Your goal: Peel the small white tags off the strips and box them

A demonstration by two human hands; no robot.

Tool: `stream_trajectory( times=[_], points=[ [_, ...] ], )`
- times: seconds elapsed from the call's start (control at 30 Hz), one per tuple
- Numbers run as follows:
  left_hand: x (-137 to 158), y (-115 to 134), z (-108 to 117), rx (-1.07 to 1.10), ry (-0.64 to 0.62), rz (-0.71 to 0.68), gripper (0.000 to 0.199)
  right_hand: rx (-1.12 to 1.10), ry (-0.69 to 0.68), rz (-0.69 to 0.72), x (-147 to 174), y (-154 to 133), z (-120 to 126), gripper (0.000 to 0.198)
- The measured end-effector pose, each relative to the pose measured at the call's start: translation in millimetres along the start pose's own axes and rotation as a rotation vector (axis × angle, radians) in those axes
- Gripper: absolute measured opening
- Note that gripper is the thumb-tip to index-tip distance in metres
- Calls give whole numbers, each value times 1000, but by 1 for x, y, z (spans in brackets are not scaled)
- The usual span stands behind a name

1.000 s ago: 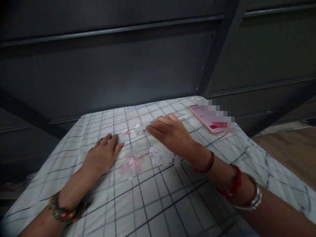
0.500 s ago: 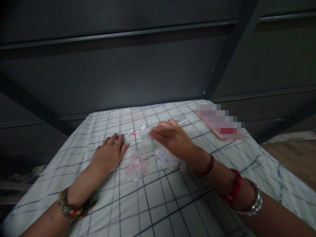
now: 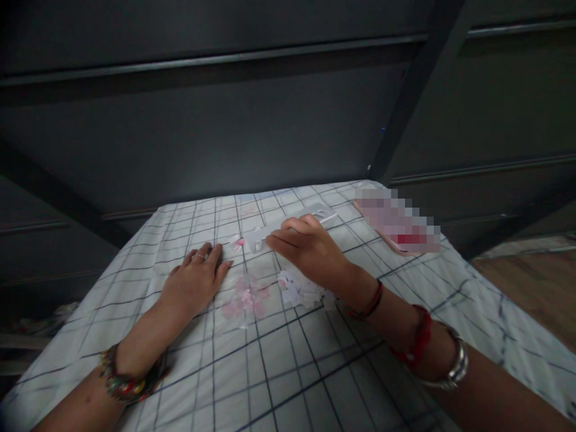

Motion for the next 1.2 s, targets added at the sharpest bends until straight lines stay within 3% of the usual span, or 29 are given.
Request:
stream_trajectory(
  times=[0.23,0.47,0.73,1.0,1.2],
  points=[
    [-1,1,-2,-23,13,-8,51,-30,-122,18,2,5,-10,25],
    [-1,0,-1,-11,13,-12,50,-25,-87,-48,1,20,11,33],
    [-1,-1,-2,-8,2,-4,50,-34,-92,54,4,16,14,31],
    [0,1,0,-17,12,-16,49,-42,-71,-29,12,37,34,32],
    [-1,2,0,-18,17,-24,48,-76,-82,58,14,33,38,38]
  ],
)
Point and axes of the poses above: each hand's wrist, its own x-axis away from the middle knuckle, its own z-axis out of the back of the hand, y = z × x, the point moved 9 cm from there along -x, towards the middle knuckle, and after that the axes turned 12 degrees about x, right-handed, at the moved point
